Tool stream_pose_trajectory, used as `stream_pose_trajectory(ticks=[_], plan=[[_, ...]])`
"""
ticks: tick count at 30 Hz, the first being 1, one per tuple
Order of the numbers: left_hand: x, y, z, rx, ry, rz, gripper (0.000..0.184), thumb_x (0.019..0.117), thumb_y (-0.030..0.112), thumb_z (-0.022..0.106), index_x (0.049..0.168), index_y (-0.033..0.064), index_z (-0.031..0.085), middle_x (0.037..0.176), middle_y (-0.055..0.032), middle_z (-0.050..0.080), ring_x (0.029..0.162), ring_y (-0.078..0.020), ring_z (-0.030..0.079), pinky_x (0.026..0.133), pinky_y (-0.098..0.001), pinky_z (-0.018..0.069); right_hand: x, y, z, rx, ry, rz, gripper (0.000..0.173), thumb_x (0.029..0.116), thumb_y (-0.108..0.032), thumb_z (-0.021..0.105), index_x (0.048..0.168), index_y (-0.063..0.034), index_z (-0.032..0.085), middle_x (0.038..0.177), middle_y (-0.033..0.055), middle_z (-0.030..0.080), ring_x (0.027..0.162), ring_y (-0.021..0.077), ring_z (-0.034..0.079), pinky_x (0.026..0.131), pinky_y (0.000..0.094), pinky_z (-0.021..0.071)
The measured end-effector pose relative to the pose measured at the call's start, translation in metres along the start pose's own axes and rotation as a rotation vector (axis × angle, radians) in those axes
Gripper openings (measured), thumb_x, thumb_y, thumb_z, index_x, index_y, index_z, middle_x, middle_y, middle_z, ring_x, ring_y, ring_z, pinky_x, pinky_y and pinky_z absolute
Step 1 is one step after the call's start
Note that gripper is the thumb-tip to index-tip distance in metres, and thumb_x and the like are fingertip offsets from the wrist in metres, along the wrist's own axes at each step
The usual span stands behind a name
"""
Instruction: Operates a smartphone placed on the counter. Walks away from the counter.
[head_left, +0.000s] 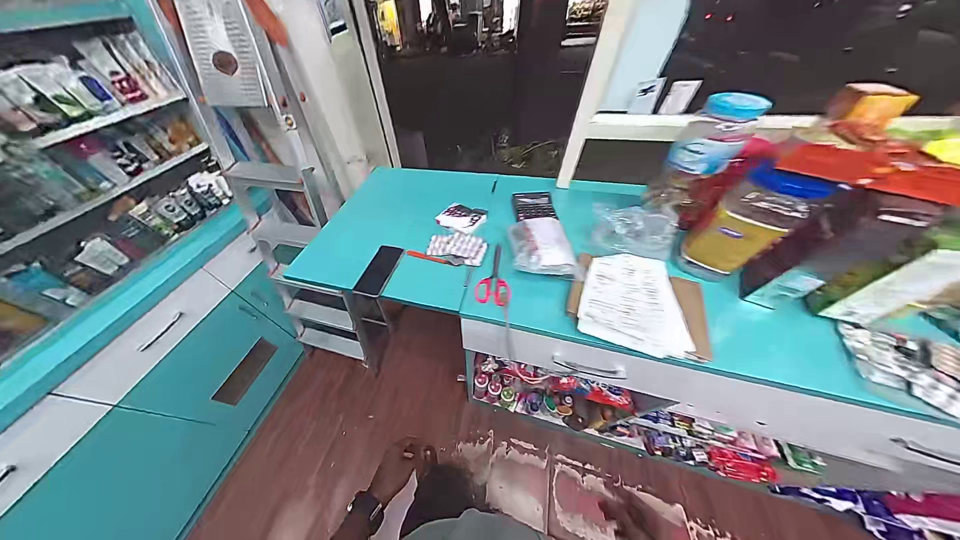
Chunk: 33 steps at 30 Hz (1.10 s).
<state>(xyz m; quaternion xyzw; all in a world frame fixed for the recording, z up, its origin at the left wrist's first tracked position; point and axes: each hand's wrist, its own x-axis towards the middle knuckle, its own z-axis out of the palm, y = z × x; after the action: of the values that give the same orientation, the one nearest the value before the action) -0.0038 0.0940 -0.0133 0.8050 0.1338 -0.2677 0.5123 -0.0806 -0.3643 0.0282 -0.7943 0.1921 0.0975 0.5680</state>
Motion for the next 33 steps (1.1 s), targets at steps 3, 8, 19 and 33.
stream_pose_trajectory(ticks=[3,8,19,33], plan=[[0.016,-0.016,-0.06,-0.118,0.091,0.024,0.035,0.0998,0.013,0.064,0.13,-0.0047,0.062,0.126,-0.0233,0.066,0.112,-0.0311,0.067,0.097,-0.0477,0.0543,0.06,-0.128,0.077,-0.016,-0.032,-0.294,0.025,0.0981,-0.01,0.062,0.116,0.0059,0.067,0.095,0.0137,0.074,0.082,0.0198,0.072,0.078,0.0406,0.0617],[0.01,0.015,-0.158,-0.26,0.355,0.196,0.03,0.097,0.008,0.063,0.124,-0.0044,0.065,0.117,-0.0169,0.071,0.097,-0.0209,0.071,0.088,-0.0385,0.0589,0.113,-0.289,0.218,0.052,-0.198,-0.559,0.024,0.098,-0.013,0.063,0.117,-0.0002,0.07,0.096,0.0057,0.075,0.082,0.0105,0.071,0.076,0.0293,0.0611],[0.143,0.194,-0.306,0.021,0.276,0.543,0.056,0.1012,0.016,0.044,0.155,0.0007,0.04,0.15,-0.0245,0.049,0.135,-0.0342,0.05,0.111,-0.0484,0.0426,0.214,-0.394,0.393,0.253,-0.212,-0.282,0.04,0.0938,-0.002,0.052,0.134,0.0044,0.051,0.132,0.0176,0.061,0.116,0.018,0.062,0.093,0.0324,0.0534],[0.203,0.194,-0.4,-0.352,-0.109,0.46,0.063,0.0927,0.007,0.042,0.152,-0.0097,0.034,0.158,-0.0223,0.041,0.143,-0.0238,0.045,0.115,-0.0385,0.0425,0.24,-0.427,0.474,0.235,-0.165,-0.345,0.038,0.0966,-0.005,0.049,0.133,0.0042,0.054,0.133,0.0143,0.064,0.114,0.0158,0.066,0.091,0.0331,0.0583]])
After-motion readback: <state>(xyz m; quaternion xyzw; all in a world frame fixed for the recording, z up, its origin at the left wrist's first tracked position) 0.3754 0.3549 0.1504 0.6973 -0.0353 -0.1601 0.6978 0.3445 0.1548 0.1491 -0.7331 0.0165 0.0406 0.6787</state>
